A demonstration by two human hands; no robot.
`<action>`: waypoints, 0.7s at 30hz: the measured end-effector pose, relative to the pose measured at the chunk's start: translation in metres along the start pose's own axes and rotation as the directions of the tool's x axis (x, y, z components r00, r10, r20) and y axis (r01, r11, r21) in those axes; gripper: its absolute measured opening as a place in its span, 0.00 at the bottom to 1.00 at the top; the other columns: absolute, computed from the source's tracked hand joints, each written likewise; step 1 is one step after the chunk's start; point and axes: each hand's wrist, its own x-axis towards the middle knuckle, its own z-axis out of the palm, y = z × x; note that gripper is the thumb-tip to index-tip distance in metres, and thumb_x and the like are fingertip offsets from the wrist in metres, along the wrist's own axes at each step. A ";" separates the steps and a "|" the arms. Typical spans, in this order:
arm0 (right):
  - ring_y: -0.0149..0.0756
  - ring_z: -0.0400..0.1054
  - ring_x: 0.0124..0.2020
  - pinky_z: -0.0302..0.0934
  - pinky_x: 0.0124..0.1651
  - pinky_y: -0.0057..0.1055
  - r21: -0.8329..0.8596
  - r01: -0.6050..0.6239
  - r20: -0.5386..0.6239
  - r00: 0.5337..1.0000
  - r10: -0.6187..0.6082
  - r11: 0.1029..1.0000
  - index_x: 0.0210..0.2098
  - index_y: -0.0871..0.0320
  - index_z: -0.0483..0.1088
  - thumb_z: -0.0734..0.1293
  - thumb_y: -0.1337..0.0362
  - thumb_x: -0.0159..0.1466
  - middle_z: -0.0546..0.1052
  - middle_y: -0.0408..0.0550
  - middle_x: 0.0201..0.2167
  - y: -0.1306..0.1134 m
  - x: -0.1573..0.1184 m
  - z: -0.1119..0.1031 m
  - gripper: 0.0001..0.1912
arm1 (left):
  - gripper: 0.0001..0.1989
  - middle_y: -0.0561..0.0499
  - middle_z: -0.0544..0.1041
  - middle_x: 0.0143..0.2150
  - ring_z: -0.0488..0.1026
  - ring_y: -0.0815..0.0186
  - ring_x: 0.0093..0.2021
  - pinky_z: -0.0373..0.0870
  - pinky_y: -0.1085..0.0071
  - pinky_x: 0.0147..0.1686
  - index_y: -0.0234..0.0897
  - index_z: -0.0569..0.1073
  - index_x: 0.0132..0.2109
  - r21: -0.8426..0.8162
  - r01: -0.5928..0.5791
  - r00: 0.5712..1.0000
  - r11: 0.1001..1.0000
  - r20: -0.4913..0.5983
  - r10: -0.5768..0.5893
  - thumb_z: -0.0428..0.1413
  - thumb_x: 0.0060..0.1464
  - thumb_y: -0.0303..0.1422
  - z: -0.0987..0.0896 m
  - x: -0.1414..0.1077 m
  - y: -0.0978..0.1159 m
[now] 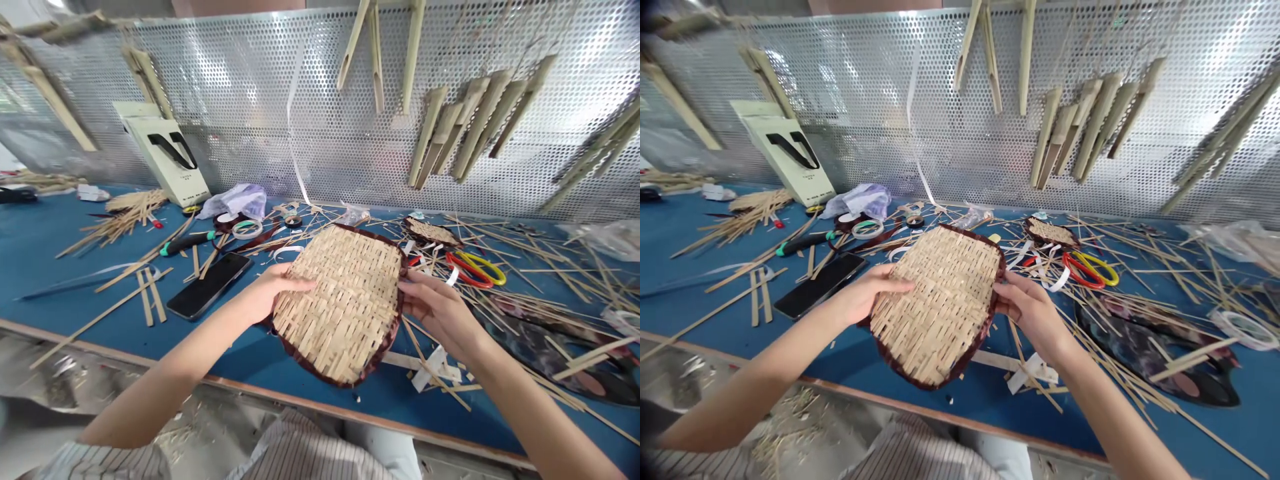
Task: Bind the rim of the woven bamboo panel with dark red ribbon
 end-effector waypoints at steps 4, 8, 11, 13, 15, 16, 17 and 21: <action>0.33 0.71 0.32 0.66 0.36 0.26 -0.105 0.069 -0.132 0.988 -0.083 0.992 0.43 0.58 0.71 0.73 0.53 0.54 0.76 0.48 0.35 0.007 0.017 -0.014 0.21 | 0.16 0.47 0.80 0.36 0.77 0.60 0.35 0.73 0.66 0.36 0.33 0.75 0.38 -0.109 -0.133 0.987 0.985 -0.102 0.122 0.66 0.38 0.28 0.010 0.020 -0.003; 0.37 0.71 0.36 0.67 0.41 0.30 -0.171 0.066 -0.119 0.989 -0.088 0.983 0.45 0.60 0.71 0.73 0.52 0.53 0.75 0.51 0.37 0.015 0.019 -0.025 0.25 | 0.17 0.48 0.80 0.34 0.77 0.60 0.34 0.73 0.66 0.36 0.33 0.75 0.38 -0.144 -0.200 0.970 0.969 -0.170 0.175 0.67 0.37 0.28 0.017 0.034 -0.008; 0.40 0.71 0.38 0.67 0.42 0.34 -0.203 0.065 -0.116 0.989 -0.090 0.977 0.43 0.62 0.72 0.74 0.53 0.52 0.75 0.52 0.40 0.019 0.016 -0.029 0.24 | 0.15 0.49 0.80 0.33 0.77 0.62 0.33 0.73 0.68 0.35 0.34 0.75 0.36 -0.164 -0.195 0.970 0.967 -0.177 0.166 0.67 0.37 0.28 0.016 0.035 -0.014; 0.40 0.71 0.39 0.68 0.43 0.34 -0.222 0.058 -0.109 0.991 -0.084 0.973 0.43 0.62 0.73 0.74 0.54 0.53 0.75 0.52 0.40 0.020 0.014 -0.029 0.23 | 0.15 0.49 0.80 0.33 0.77 0.61 0.33 0.73 0.68 0.35 0.34 0.75 0.36 -0.171 -0.182 0.973 0.968 -0.170 0.153 0.67 0.37 0.29 0.014 0.033 -0.017; 0.41 0.71 0.39 0.68 0.43 0.34 -0.254 0.053 -0.125 0.988 -0.087 0.966 0.43 0.62 0.73 0.74 0.54 0.52 0.76 0.52 0.38 0.022 0.013 -0.028 0.23 | 0.16 0.48 0.80 0.33 0.77 0.60 0.34 0.73 0.67 0.35 0.34 0.75 0.37 -0.162 -0.167 0.976 0.972 -0.165 0.141 0.67 0.38 0.29 0.013 0.030 -0.018; 0.42 0.71 0.39 0.68 0.42 0.34 -0.274 0.054 -0.147 0.984 -0.097 0.960 0.42 0.62 0.74 0.74 0.54 0.51 0.76 0.52 0.37 0.023 0.012 -0.027 0.23 | 0.16 0.48 0.80 0.33 0.77 0.60 0.34 0.73 0.67 0.36 0.34 0.75 0.38 -0.154 -0.158 0.977 0.975 -0.165 0.133 0.67 0.38 0.29 0.013 0.028 -0.018; 0.42 0.71 0.38 0.69 0.41 0.34 -0.300 0.059 -0.176 0.978 -0.115 0.952 0.42 0.62 0.74 0.75 0.55 0.50 0.76 0.52 0.36 0.024 0.010 -0.025 0.24 | 0.16 0.48 0.80 0.33 0.77 0.60 0.34 0.73 0.66 0.36 0.34 0.75 0.38 -0.148 -0.151 0.978 0.977 -0.165 0.126 0.67 0.37 0.29 0.013 0.027 -0.017; 0.41 0.71 0.37 0.68 0.40 0.33 -0.365 0.075 -0.255 0.951 -0.177 0.928 0.41 0.61 0.75 0.75 0.55 0.49 0.76 0.51 0.34 0.027 0.005 -0.018 0.23 | 0.15 0.49 0.80 0.32 0.77 0.61 0.34 0.73 0.68 0.36 0.34 0.75 0.37 -0.161 -0.150 0.980 0.975 -0.156 0.125 0.67 0.38 0.28 0.013 0.027 -0.018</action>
